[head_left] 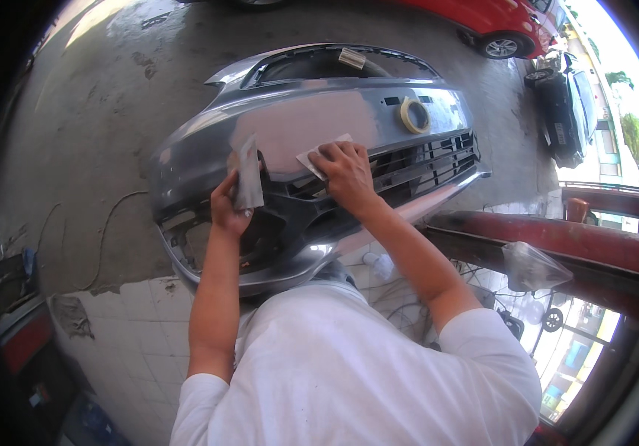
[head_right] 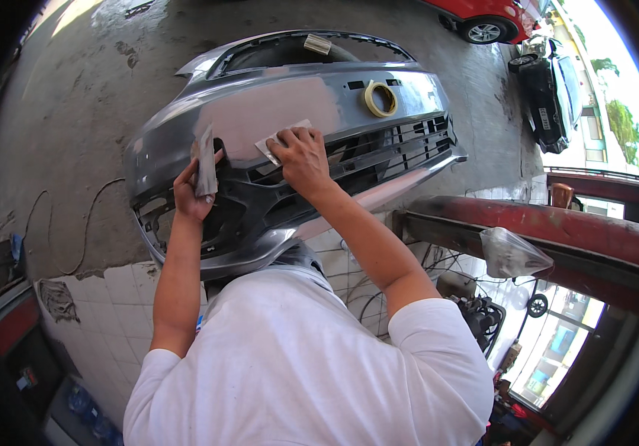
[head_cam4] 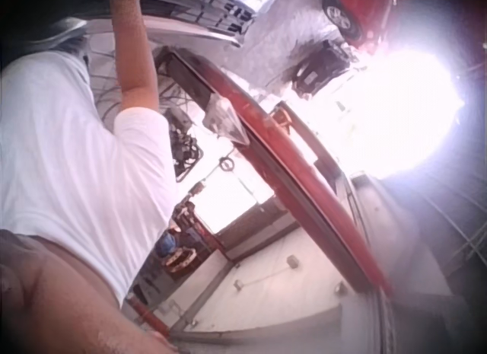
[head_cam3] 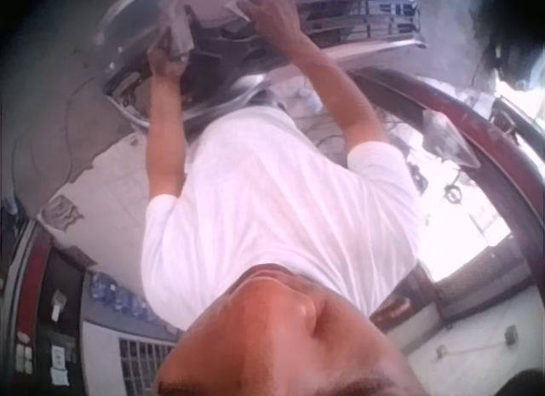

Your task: The person mixes body filler in a container using a spreader, then applies the filler to a car bumper resting on the floor. The person smooths the filler over the bumper surface and applies masking tape to the edge.

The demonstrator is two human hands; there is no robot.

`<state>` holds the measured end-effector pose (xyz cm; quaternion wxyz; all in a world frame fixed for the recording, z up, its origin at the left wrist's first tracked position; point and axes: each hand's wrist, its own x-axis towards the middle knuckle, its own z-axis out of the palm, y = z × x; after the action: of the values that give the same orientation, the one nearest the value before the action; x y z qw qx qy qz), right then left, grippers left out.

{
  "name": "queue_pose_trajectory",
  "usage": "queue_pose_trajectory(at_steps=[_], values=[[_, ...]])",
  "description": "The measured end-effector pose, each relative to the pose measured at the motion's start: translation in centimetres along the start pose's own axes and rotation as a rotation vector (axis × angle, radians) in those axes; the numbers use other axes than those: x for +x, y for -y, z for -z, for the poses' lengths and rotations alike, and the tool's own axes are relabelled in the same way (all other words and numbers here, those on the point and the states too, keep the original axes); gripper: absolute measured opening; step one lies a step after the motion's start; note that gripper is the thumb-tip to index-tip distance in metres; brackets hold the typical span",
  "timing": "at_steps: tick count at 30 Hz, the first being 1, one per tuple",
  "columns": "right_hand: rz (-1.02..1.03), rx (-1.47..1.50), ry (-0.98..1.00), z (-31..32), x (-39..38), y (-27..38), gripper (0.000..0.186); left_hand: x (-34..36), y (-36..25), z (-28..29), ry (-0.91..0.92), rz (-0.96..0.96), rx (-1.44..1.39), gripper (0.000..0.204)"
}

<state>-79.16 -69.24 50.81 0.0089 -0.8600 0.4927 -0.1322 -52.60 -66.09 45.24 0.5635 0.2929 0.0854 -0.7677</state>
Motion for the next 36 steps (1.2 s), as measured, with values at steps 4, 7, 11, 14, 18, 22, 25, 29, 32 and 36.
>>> queue_pose_trajectory(at_steps=[4,7,11,14,18,22,25,29,32,36], values=[[-0.029,-0.044,0.014,1.7,-3.9,-2.3,0.046,0.6,0.0,1.4,0.097,0.006,-0.003,0.058],[-0.157,-0.057,-0.068,3.6,-2.9,-6.9,0.048,1.2,-0.3,3.2,0.271,0.021,0.014,0.059],[-0.278,0.017,0.023,2.7,2.7,-15.0,0.049,1.5,-0.3,3.2,0.314,0.035,0.018,0.060],[-0.261,0.017,0.083,1.7,6.8,-16.1,0.051,1.5,-0.3,3.2,0.305,0.026,0.002,0.060],[-0.238,-0.017,0.196,0.6,8.9,-15.1,0.051,2.0,-0.6,4.2,0.358,0.038,0.005,0.060],[-0.185,-0.011,0.201,0.9,6.2,-13.0,0.049,1.7,-0.5,3.9,0.273,0.019,0.004,0.059],[-0.133,-0.002,0.044,1.0,0.2,-9.1,0.046,1.6,-0.6,4.1,0.328,0.029,0.001,0.059],[-0.126,0.032,0.017,1.2,-6.1,-7.0,0.045,1.6,-0.5,3.9,0.256,0.001,0.016,0.058],[-0.176,0.142,-0.041,3.5,-8.0,-4.8,0.050,0.1,1.4,0.9,-0.137,-0.334,0.162,0.055],[-0.186,0.577,-0.294,10.3,-6.8,0.9,0.061,-5.2,5.2,-7.6,-0.120,-0.538,0.432,0.042]])
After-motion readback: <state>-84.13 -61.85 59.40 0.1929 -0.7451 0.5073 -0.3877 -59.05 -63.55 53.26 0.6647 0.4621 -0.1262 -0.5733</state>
